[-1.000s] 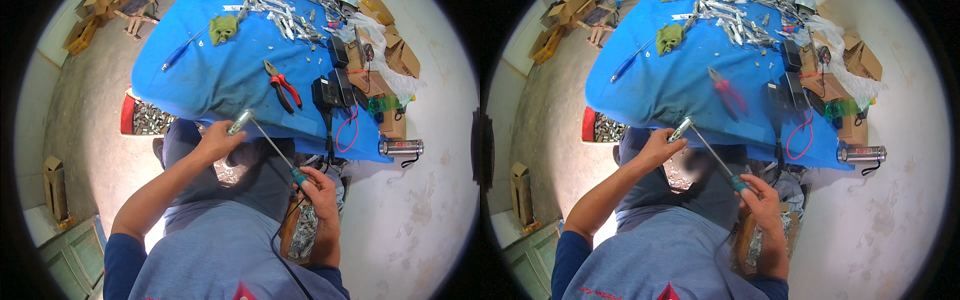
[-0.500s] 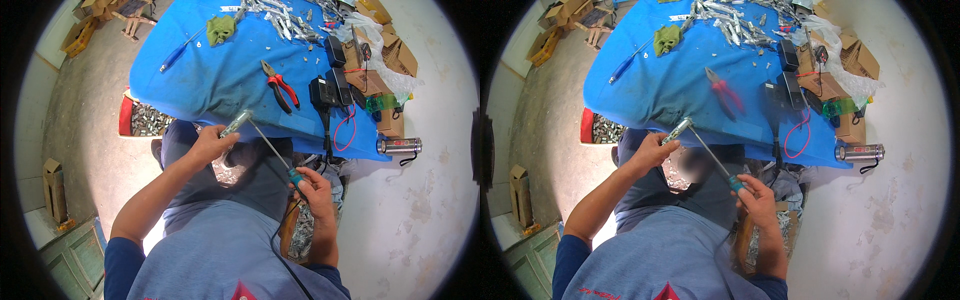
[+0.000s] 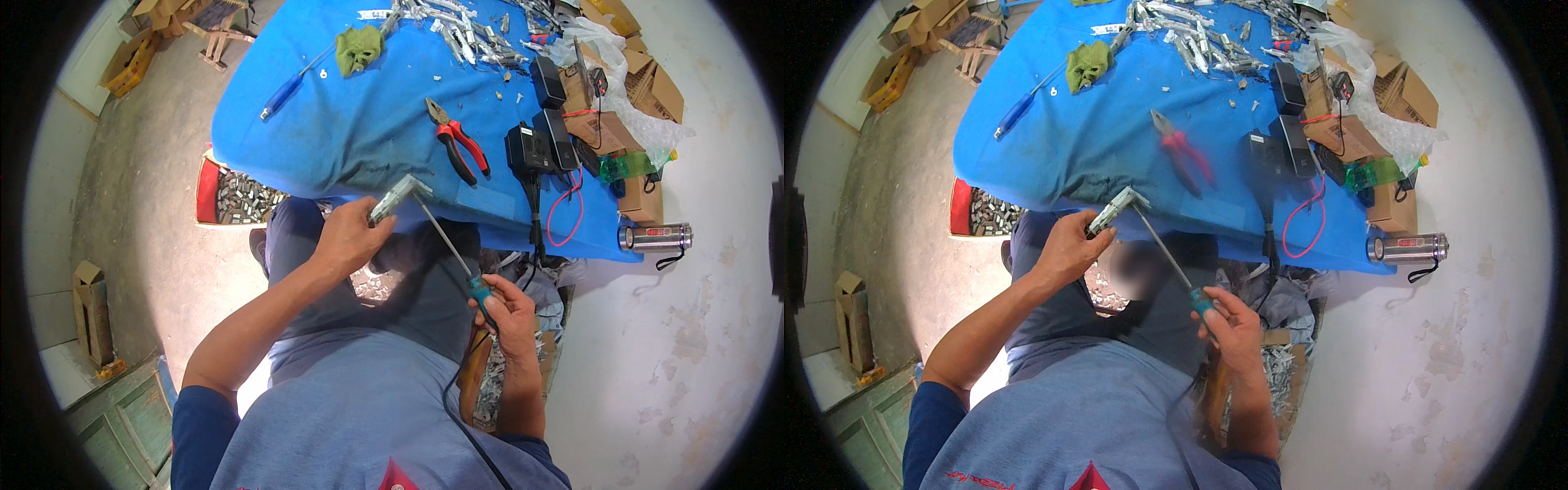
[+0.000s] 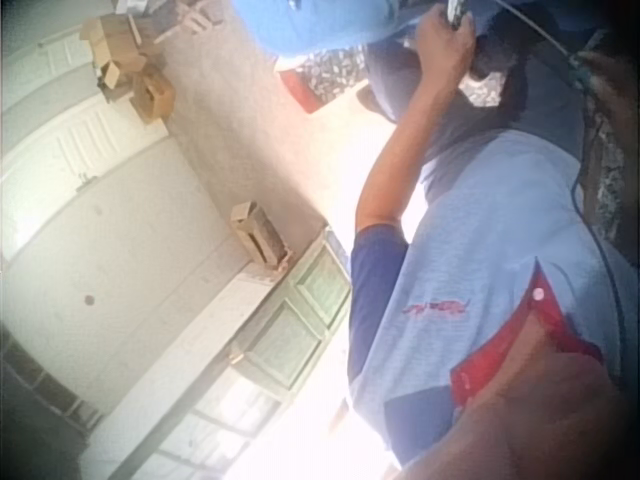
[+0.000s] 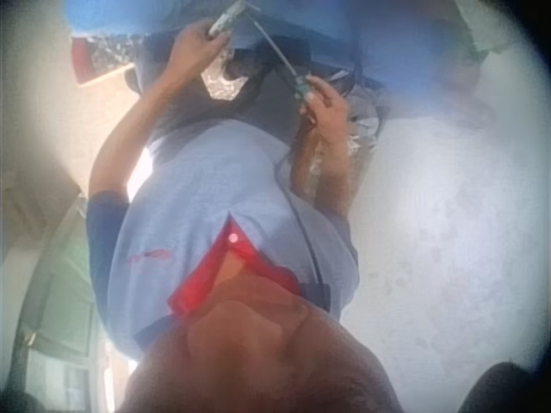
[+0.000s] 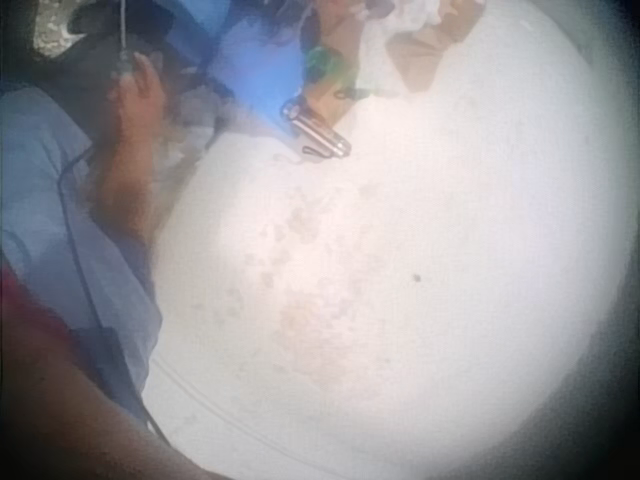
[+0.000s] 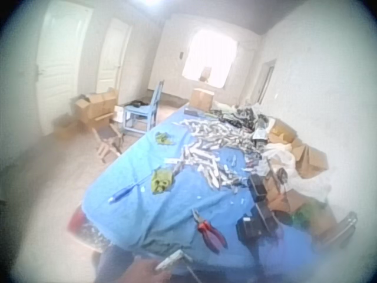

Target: The person assembles a technical component by hand and using a screwdriver. They insert a white plastic piece into a metal casing, manipulate the assembly in their lap, and use a screwdriver to adjust or secure internal parts while holding the casing.

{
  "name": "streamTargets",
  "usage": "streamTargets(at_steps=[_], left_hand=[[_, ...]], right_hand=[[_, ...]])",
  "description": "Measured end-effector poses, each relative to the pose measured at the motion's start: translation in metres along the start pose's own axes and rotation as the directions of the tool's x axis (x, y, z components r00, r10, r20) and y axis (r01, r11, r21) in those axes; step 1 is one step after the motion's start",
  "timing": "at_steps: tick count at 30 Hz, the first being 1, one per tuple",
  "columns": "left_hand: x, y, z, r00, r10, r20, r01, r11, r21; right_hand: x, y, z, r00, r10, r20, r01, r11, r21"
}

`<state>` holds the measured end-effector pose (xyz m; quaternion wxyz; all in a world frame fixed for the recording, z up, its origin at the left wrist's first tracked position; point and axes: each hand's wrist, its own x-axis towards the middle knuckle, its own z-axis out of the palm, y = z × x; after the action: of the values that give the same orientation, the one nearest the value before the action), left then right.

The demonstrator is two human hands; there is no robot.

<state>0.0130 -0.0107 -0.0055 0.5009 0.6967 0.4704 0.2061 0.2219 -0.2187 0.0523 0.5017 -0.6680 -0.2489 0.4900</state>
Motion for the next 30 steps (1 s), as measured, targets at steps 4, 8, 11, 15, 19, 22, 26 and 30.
streamTargets(at_steps=[4, 8, 11, 15, 19, 22, 26, 30], left_hand=[[-0.002, 0.001, 0.0, 1.0, 0.029, -0.012, -0.029, 0.999, 0.016], [-0.005, 0.006, -0.006, 1.0, -0.003, 0.004, 0.004, 0.998, -0.07], [-0.006, -0.001, 0.0, 0.999, 0.024, -0.025, -0.026, 0.998, -0.053], [-0.014, 0.007, 0.007, 1.0, 0.0, -0.004, 0.0, 0.999, -0.038], [-0.028, 0.025, 0.012, 0.999, 0.011, -0.042, -0.016, 0.992, -0.123], [-0.033, 0.021, 0.02, 0.993, 0.016, -0.12, -0.037, 0.984, -0.176], [-0.038, 0.017, 0.034, 0.987, 0.021, -0.157, -0.043, 0.989, -0.14], [-0.042, 0.015, 0.041, 0.992, -0.005, -0.125, -0.013, 0.99, -0.142]], right_hand=[[0.001, 0.002, 0.001, 1.0, -0.024, 0.013, 0.024, 0.999, -0.043], [-0.006, 0.012, -0.004, 0.997, -0.065, 0.051, 0.067, 0.997, -0.034], [-0.001, 0.019, 0.009, 0.982, -0.185, -0.05, 0.187, 0.981, 0.049], [0.037, 0.008, 0.056, 0.943, -0.266, -0.199, 0.272, 0.962, 0.006], [0.076, 0.006, 0.1, 0.962, -0.197, -0.188, 0.228, 0.96, 0.163], [0.084, 0.007, 0.12, 0.958, -0.194, -0.211, 0.255, 0.913, 0.317], [0.083, 0.005, 0.135, 0.954, -0.188, -0.234, 0.276, 0.855, 0.439], [0.09, 0.013, 0.136, 0.961, -0.155, -0.23, 0.23, 0.909, 0.347]])
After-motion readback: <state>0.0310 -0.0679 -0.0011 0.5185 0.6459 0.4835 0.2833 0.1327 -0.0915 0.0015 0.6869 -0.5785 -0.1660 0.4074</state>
